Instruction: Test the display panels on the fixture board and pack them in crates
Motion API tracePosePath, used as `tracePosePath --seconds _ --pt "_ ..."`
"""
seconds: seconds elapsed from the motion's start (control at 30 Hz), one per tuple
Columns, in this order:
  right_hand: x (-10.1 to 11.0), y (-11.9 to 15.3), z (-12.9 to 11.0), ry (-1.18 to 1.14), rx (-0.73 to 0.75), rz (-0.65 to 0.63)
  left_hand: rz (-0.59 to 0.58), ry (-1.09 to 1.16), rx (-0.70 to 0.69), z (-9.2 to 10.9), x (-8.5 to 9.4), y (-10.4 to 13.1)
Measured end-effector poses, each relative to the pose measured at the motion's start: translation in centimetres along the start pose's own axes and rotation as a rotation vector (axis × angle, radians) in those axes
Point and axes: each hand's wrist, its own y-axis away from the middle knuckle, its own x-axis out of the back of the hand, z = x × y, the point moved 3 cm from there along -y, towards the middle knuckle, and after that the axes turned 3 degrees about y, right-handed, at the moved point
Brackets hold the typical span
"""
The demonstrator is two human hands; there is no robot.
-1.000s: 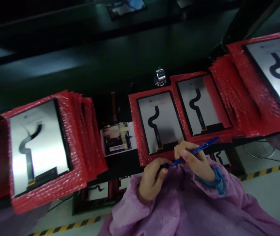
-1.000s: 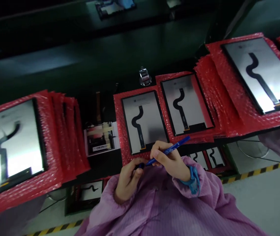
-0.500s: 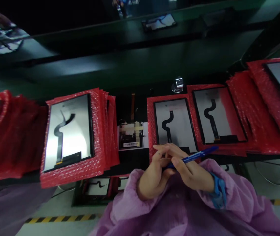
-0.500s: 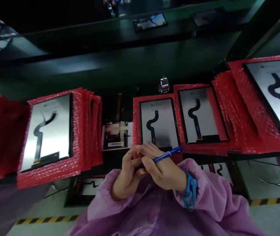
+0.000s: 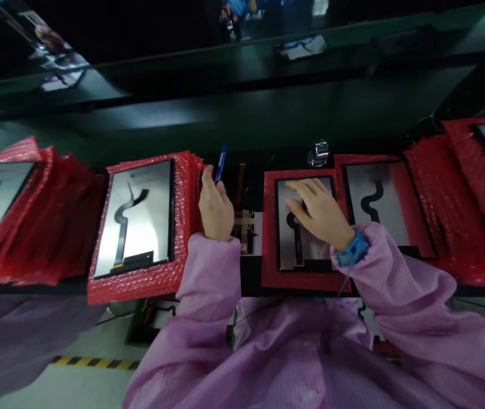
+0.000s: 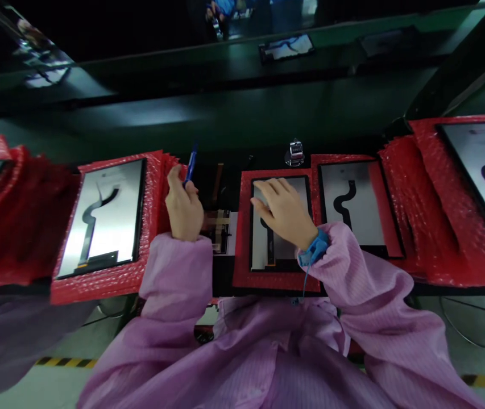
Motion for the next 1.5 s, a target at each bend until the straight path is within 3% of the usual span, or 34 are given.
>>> tracePosePath --seconds 0.1,0.2,0.37,0.5,0.6,0.8,0.97,1.07,1.33,1.5 --pt "-0.7 0.5 1.4 0.109 -0.069 -0.002 -0.078 -0.294 0.042 -1.5 -1.3 -1.4" --pt "-1.4 1.2 1.8 0.151 -0.093 -0.045 -0.121 -0.436 0.053 -1.2 -2.0 -1.0" --pt "-2.4 2.2 1.3 0.225 -0.156 -0.185 -0.134 -0.365 -0.068 0.4 -3.0 -0.5" --pt "-2.6 2.6 0.3 0.261 -0.158 -0.259 -0.237 -0.368 -0.079 -0.6 -4.2 -0.8" --pt "-2.6 2.8 -0.1 0.27 -0.17 -0.27 -0.228 -0.364 -0.076 -1.4 -4.2 -0.9" --pt "-2.9 3.0 -0.2 0.252 -0.173 -0.229 -0.147 -0.205 -0.125 -1.5 -3.0 -1.2" --pt "-3.3 2.8 0.1 0.183 -0.191 -0.243 -0.03 0.328 -0.113 -3.7 -3.6 -2.3" --pt "-3.3 2.8 0.1 0.129 -0.187 -0.245 -0.025 0.581 -0.126 -4.6 -4.0 -2.9" --pt "-3.2 2.9 0.1 0.018 -0.204 -0.227 -0.049 0.635 -0.116 -1.6 -2.9 -2.2" --pt "-3.4 2.9 0.3 -0.141 -0.23 -0.112 -0.204 0.673 -0.164 -0.2 -2.6 -1.4"
